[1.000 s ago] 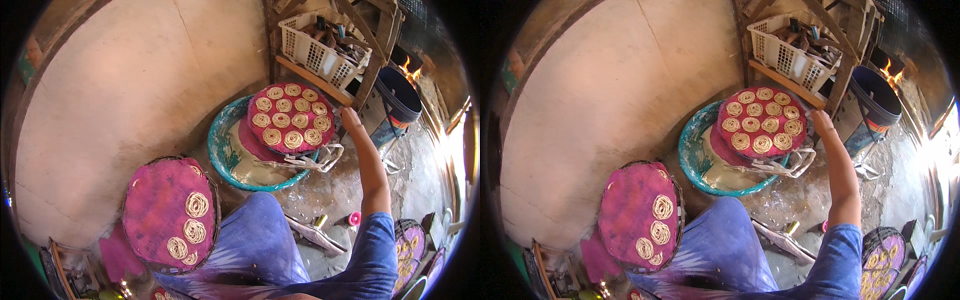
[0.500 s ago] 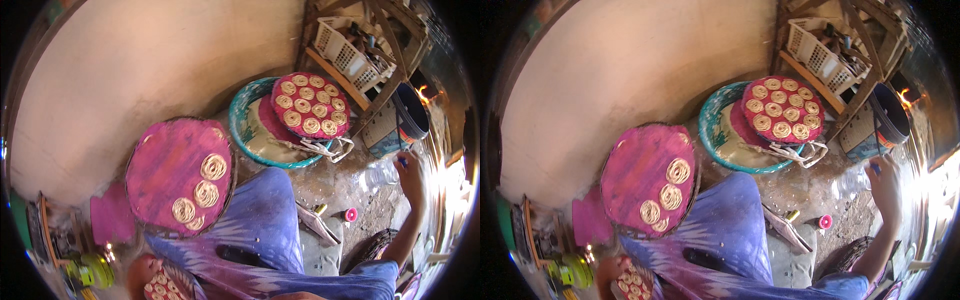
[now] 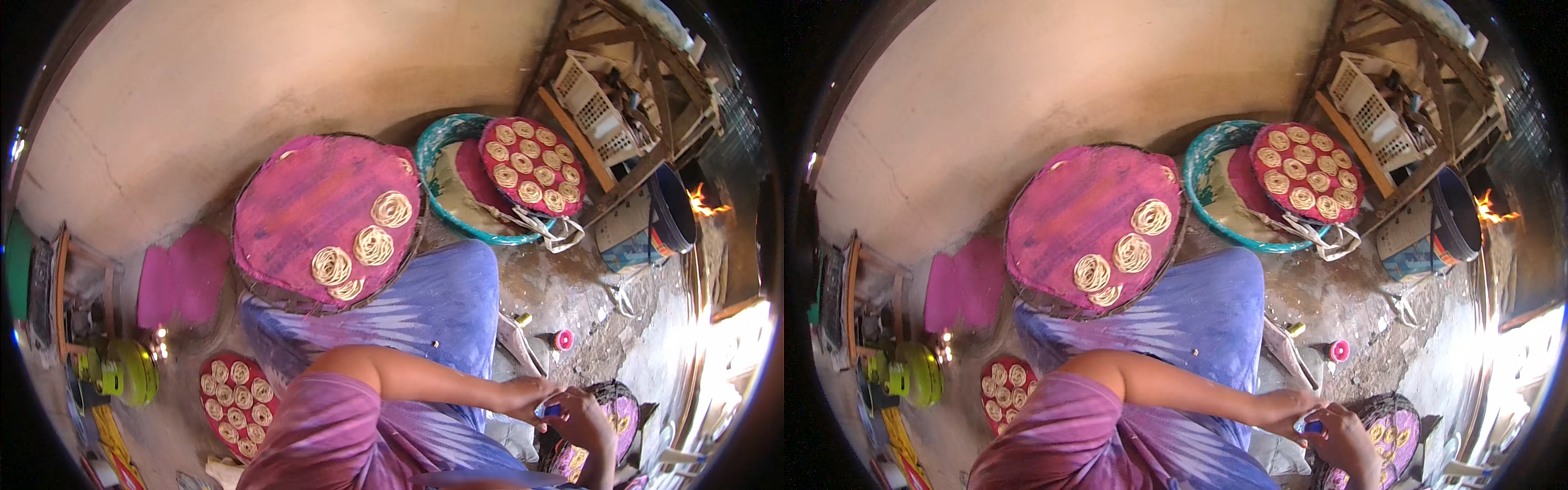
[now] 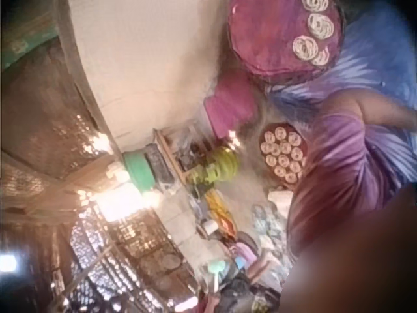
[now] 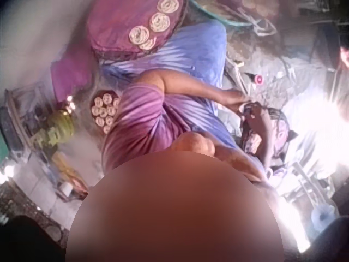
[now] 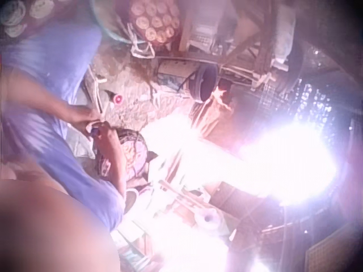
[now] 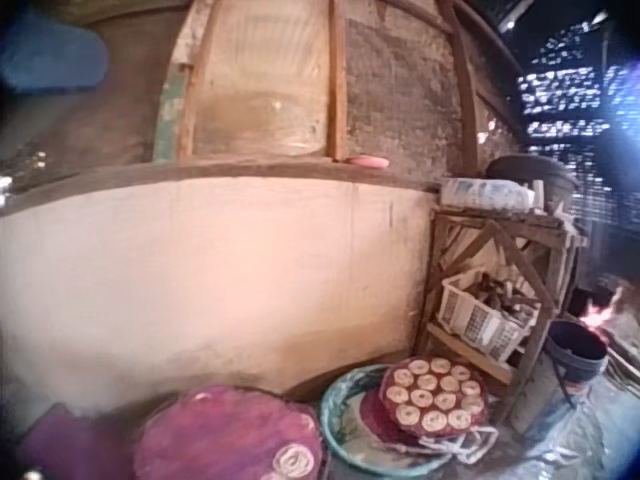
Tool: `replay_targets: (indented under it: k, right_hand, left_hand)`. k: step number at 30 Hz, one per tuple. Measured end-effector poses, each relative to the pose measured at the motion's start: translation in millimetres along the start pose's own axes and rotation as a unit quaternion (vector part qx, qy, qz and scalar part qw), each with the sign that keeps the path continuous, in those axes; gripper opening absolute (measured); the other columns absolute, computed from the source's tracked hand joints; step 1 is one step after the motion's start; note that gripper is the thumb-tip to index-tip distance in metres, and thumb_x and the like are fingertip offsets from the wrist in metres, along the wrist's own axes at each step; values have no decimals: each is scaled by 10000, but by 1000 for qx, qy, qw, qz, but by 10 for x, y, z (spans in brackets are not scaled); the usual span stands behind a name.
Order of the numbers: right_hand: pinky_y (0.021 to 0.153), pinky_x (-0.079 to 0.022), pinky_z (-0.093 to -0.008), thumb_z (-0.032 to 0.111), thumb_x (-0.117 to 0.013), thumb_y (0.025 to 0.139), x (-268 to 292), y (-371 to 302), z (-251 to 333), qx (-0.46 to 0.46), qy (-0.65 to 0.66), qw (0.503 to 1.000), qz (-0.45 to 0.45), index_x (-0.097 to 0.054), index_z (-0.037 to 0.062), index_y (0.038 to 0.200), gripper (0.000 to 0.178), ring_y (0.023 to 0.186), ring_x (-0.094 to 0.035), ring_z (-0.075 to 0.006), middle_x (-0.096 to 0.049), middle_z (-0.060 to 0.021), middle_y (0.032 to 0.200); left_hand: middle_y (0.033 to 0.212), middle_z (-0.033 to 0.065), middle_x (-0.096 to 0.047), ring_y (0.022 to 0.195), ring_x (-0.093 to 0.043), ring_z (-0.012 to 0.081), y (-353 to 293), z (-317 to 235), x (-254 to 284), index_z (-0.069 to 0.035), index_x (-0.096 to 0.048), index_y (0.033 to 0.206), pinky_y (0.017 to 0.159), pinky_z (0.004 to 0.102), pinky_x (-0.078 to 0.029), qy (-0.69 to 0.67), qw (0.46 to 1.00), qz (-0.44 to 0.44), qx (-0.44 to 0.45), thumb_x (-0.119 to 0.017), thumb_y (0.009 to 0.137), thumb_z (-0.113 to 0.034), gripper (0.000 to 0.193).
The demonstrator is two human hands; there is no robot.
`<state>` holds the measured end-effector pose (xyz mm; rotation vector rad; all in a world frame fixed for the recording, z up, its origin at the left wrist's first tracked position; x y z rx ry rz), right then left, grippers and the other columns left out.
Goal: The person sits on the floor and uses a handheld extruder to press dough into spiral shapes onto a pink cloth-covered tray. They repeatedly fill the extruder with dough from a nearby bowl and arrange the formed noodles on the tray.
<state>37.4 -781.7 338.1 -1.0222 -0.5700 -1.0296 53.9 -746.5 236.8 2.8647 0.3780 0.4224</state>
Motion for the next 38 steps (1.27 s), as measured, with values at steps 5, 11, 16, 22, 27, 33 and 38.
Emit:
replay_targets:
  k: [5,11,16,22,27,33,38]
  right_hand:
    - [615,-541,-334,48,-813,707,-241,-86,2,-37,43,997,-59,-691,-6,957,284,696,-675,-257,-641,-133,841]
    - [831,-536,-369,15,-738,737,-322,-31,423,189,-83,976,63,-684,44,977,248,920,-660,-277,-676,-109,996]
    - [871,-534,-353,7,-628,783,-331,31,517,248,-78,957,126,-663,24,952,173,995,-643,-235,-667,-76,1002]
    - [815,-547,-326,93,-647,776,-545,-126,582,348,-228,878,238,-651,76,1062,286,949,-628,-215,-639,-57,1116]
    - [781,-567,-287,123,-610,778,-429,-145,689,448,-290,830,161,-624,94,987,211,929,-608,-175,-558,-14,972]
    - [863,-553,-325,136,-609,803,-415,64,492,289,-216,915,181,-587,65,1125,331,996,-610,-235,-575,-77,1096]
    - [928,-533,-357,154,-697,813,-615,-2,306,270,-273,878,285,-517,125,1334,551,1184,-553,-283,-538,-137,1228]
  left_hand:
    - [922,134,-641,888,-648,311,-146,107,-227,-56,-589,974,746,396,-499,-111,988,-100,-47,-794,698,-231,386]
    - [838,121,-586,806,-610,242,-278,213,-354,-23,-575,899,718,367,-473,-118,985,-105,-68,-786,679,-184,345]
    - [858,132,-594,822,-617,217,-308,233,-288,-9,-583,964,728,367,-481,-199,973,-84,-87,-797,697,-232,407]
    - [947,128,-653,898,-640,211,-370,544,-868,-13,-596,1017,753,358,-530,-659,711,118,216,-771,751,-261,403]
    - [961,75,-674,825,-660,166,-205,692,-817,-32,-613,1055,659,316,-563,-453,856,194,155,-739,729,-59,351]
    - [1101,74,-633,997,-618,172,-255,591,-509,-10,-567,1145,825,282,-538,-409,901,141,34,-859,705,-210,564]
    - [1123,139,-584,1109,-571,262,-348,487,-404,9,-536,1175,977,351,-462,-256,961,78,-63,-877,656,-221,663]
Point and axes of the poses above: each hand's wrist, its own y-axis towards the middle knuckle, its own x-axis out of the back of the hand, z = x × y, the point moved 8 cm from there along y, towards the middle knuckle
